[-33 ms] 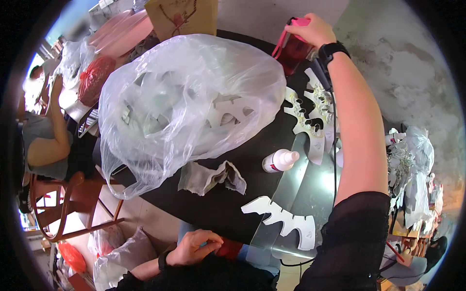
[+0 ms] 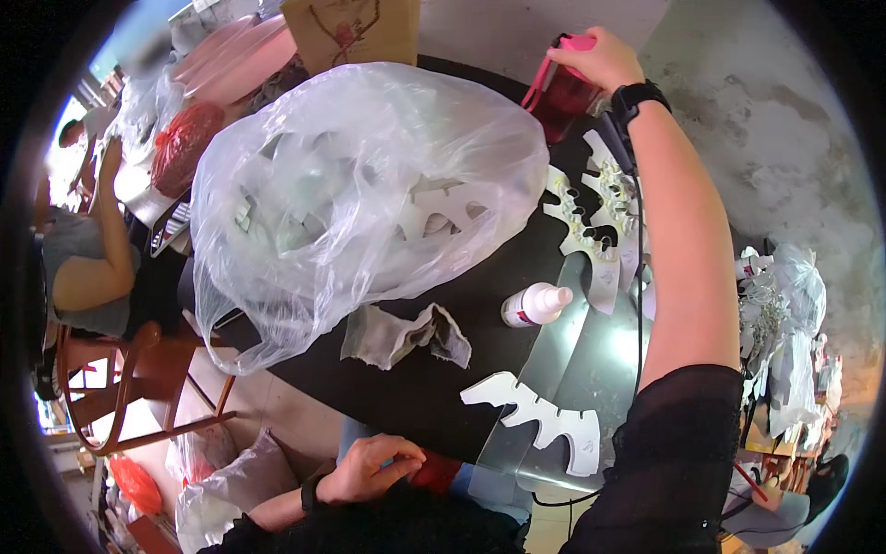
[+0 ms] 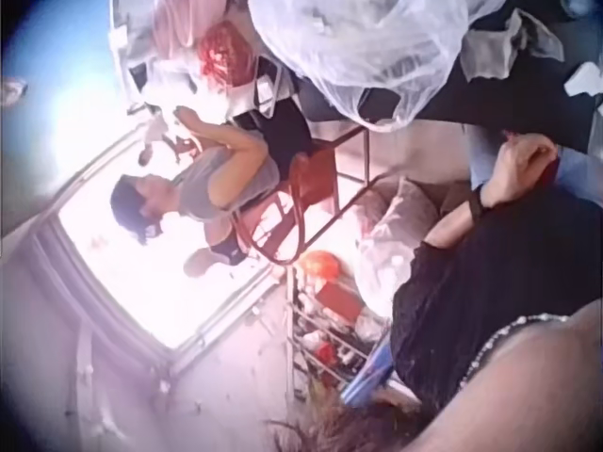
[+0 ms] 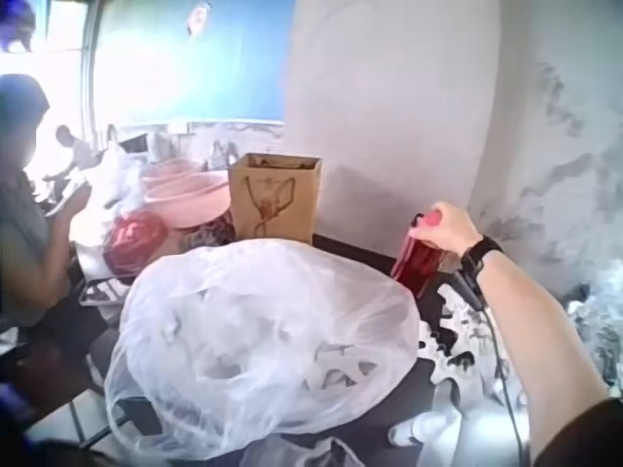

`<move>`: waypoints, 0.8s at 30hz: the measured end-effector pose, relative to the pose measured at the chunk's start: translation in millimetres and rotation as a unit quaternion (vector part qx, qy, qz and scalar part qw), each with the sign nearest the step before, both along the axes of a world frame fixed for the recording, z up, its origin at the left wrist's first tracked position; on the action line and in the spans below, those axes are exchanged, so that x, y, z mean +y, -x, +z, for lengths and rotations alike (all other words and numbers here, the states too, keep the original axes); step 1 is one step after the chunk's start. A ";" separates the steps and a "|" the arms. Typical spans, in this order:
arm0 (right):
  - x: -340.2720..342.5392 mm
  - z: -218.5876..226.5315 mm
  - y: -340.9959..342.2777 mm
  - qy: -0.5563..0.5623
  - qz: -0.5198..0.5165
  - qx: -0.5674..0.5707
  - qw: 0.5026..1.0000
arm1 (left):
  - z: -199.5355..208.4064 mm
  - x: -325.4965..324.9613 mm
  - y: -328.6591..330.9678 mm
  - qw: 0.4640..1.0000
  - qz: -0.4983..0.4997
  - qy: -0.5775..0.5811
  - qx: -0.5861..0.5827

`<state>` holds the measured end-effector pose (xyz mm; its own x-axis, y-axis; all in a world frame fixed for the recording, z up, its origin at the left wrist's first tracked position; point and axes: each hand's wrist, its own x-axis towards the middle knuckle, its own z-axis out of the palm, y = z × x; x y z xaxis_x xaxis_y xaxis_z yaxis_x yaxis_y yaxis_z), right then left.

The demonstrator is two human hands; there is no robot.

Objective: Applying glue to white shoe upper components using a brush and stacking them.

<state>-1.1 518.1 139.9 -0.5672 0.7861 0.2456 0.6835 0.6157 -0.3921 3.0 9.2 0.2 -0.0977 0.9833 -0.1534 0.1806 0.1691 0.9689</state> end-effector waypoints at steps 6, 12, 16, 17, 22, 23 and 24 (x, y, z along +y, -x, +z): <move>19.3 -17.8 -3.0 -0.033 0.042 0.054 0.997 | 11.7 -8.4 -1.2 0.998 0.005 -0.052 -0.024; 2.4 -1.5 -15.4 -0.131 0.027 0.027 0.991 | 31.4 -36.6 1.7 0.992 0.034 -0.118 -0.002; -41.6 62.7 -45.8 -0.124 0.036 0.031 0.991 | 71.1 -34.7 25.4 0.974 0.025 -0.170 0.147; -55.8 78.3 -56.4 -0.113 0.033 0.014 0.993 | 77.2 -28.2 28.5 0.966 0.020 -0.186 0.180; -177.6 125.9 -95.3 -0.041 0.035 -0.015 0.998 | 61.4 15.1 54.3 0.823 0.113 -0.214 0.515; -211.5 133.3 -102.5 -0.031 0.042 -0.013 0.999 | 56.8 20.2 64.4 0.782 0.130 -0.184 0.581; -239.5 138.7 -112.4 -0.017 0.059 -0.023 0.998 | 54.8 27.4 74.1 0.736 0.144 -0.155 0.643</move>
<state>111.3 278.6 278.6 -0.6662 0.7053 0.2424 0.6223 0.7049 -0.3404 -71.1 36.6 55.0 -0.1782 0.8613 0.4759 0.9819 0.1870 0.0291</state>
